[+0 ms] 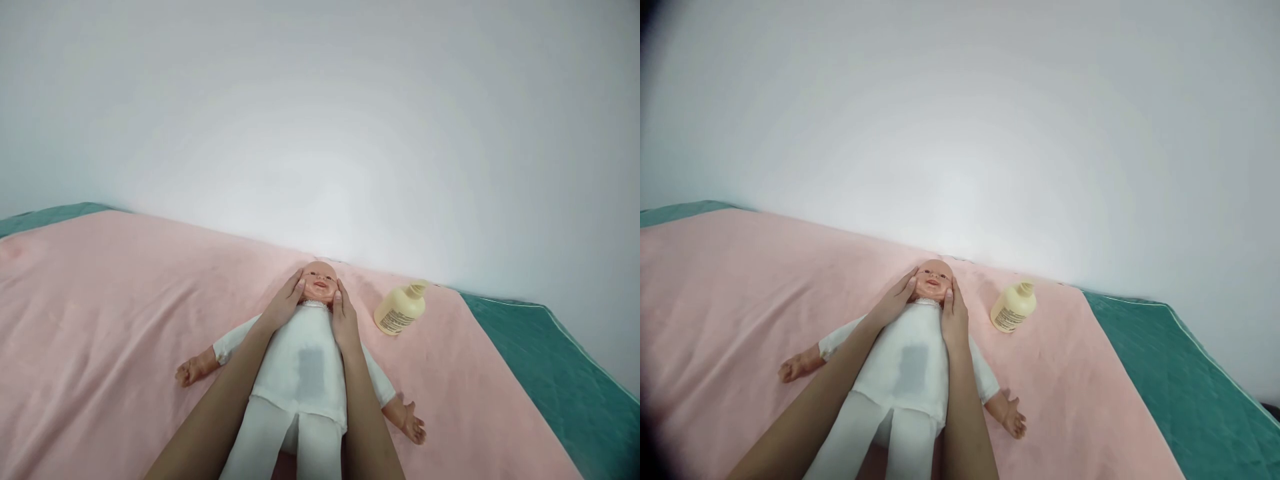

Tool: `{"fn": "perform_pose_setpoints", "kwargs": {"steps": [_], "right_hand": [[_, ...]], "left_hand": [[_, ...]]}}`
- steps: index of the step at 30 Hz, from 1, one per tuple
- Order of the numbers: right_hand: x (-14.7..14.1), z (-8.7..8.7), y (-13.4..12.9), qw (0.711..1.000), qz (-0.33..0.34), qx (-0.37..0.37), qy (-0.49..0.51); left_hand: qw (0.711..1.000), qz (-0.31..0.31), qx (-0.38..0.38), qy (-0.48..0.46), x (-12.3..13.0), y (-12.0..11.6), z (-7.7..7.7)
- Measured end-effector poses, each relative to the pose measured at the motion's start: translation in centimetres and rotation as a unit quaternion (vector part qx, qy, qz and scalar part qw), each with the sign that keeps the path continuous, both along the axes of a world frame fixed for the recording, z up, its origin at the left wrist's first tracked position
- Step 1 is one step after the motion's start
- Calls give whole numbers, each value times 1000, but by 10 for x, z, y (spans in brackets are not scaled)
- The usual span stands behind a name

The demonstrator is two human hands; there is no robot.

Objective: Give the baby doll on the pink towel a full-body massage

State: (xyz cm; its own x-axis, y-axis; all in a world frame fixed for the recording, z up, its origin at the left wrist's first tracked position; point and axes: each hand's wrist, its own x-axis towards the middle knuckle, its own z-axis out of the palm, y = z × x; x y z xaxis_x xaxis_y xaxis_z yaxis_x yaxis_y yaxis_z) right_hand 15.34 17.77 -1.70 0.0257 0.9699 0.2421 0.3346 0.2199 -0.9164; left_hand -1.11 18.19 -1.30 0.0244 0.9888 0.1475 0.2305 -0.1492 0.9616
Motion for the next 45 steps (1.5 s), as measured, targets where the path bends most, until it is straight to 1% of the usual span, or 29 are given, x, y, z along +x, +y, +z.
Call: {"fn": "perform_pose_setpoints", "kwargs": {"steps": [5, 9, 11, 14, 18, 22, 27, 33, 35, 38, 41, 45], "right_hand": [[-1, 4, -3, 999, 7, -32, 9], [-1, 2, -2, 999, 14, -37, 12], [-1, 1, -1, 999, 14, -39, 8], [0, 0, -1, 999, 15, -29, 3], [0, 0, 0, 1000, 12, -16, -6], [0, -2, 1, 1000, 7, -9, -10], [-1, 1, 0, 1000, 0, -13, -10], [-2, 6, -4, 999, 9, -37, 5], [-2, 5, -3, 999, 14, -38, 9], [-2, 1, -1, 999, 16, -29, 6], [-1, -2, 0, 999, 19, -34, 0], [0, 0, 0, 999, 18, -35, -8]], "left_hand": [[999, -15, 24, 18, 0, -4, 6], [998, -48, 34, -9, 0, -4, 5], [998, -55, 33, -16, 0, -4, 3], [998, -50, 29, -15, 0, -4, 1], [998, -42, 45, 7, 0, -3, 0], [999, -8, 24, 44, 0, -1, -3], [999, 4, 19, 31, 1, 0, -5], [999, -7, 22, 35, 0, -4, 3], [999, -6, 22, 37, 0, -7, 7], [999, -25, 31, 22, 0, -11, 11], [998, -45, 33, -2, 0, -11, 11], [999, -40, 32, -11, 0, -10, 9]]}}
